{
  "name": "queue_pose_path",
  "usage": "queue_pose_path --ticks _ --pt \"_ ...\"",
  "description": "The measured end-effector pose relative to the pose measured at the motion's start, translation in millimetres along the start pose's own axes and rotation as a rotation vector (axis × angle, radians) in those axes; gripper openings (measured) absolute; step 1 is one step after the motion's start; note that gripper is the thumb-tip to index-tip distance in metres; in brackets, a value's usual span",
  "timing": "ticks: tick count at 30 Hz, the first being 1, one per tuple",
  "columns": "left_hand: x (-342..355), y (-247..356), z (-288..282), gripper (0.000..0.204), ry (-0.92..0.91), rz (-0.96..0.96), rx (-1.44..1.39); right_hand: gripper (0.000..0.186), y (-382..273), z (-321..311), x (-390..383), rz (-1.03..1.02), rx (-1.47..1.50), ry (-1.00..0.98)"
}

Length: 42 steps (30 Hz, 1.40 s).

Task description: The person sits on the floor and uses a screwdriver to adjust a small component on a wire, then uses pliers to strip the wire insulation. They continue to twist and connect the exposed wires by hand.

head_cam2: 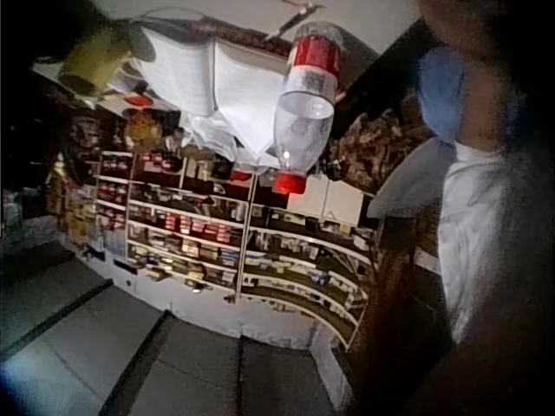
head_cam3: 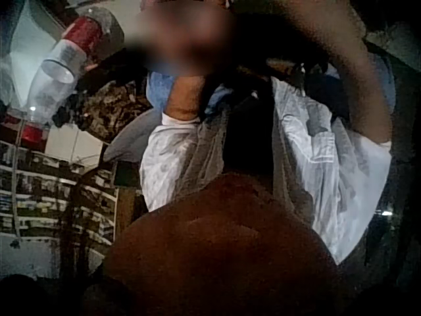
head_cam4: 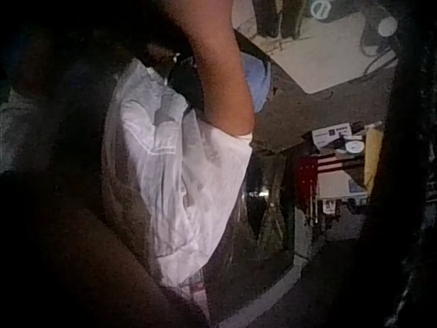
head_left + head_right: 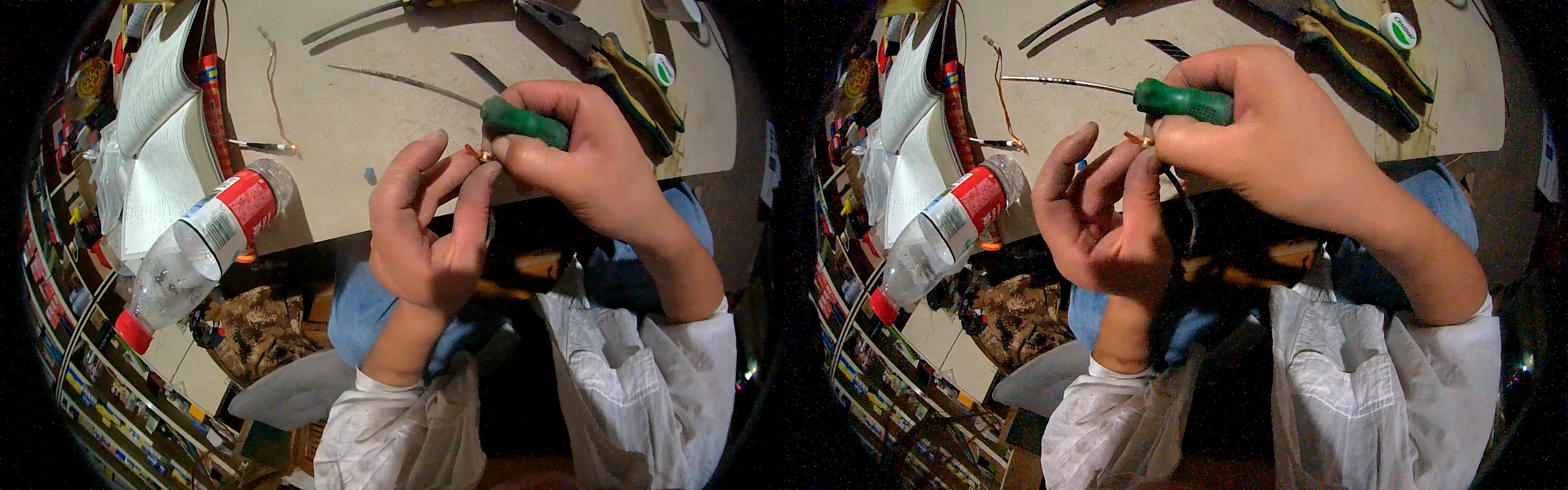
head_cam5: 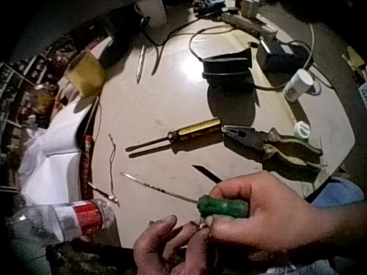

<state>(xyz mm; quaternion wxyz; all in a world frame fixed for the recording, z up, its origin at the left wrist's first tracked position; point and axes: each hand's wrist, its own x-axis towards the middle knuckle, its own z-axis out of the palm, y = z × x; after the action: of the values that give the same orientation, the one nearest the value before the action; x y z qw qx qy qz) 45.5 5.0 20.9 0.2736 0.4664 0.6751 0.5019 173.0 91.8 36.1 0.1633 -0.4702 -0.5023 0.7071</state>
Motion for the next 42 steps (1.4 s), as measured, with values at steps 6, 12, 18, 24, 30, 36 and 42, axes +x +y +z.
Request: queue_pose_path --ticks 6,12,18,24,30,36,42 --pt "0.5 -2.5 -2.5 0.049 -0.01 -0.042 -0.112 0.013 3.8 1.6 0.0 0.024 0.066 0.0" --pt "3.4 -10.1 -5.4 0.047 0.006 0.185 -0.084 0.015 -4.1 0.6 -2.4 0.023 0.053 0.023" --pt "7.7 -4.9 -12.6 0.047 -0.048 0.291 -0.137 0.017 -1.2 -1.9 -3.5 -0.065 0.012 -0.008" --pt "9.2 -10.9 -13.7 0.047 -0.047 0.411 -0.018 0.019 -13.3 -4.6 -5.3 0.092 0.123 -0.1" --pt "12.7 -1.8 -16.4 0.049 -0.144 0.364 0.145 0.019 -7.7 -3.7 -3.0 0.116 0.192 -0.146" --pt "5.6 -2.7 -11.1 0.046 0.022 0.003 -0.057 0.02 -5.2 -0.5 -1.6 0.077 0.198 -0.142" --pt "11.2 6.7 -13.3 0.042 -0.009 -0.269 -0.301 0.019 -4.3 0.1 -0.7 0.039 0.15 -0.151"
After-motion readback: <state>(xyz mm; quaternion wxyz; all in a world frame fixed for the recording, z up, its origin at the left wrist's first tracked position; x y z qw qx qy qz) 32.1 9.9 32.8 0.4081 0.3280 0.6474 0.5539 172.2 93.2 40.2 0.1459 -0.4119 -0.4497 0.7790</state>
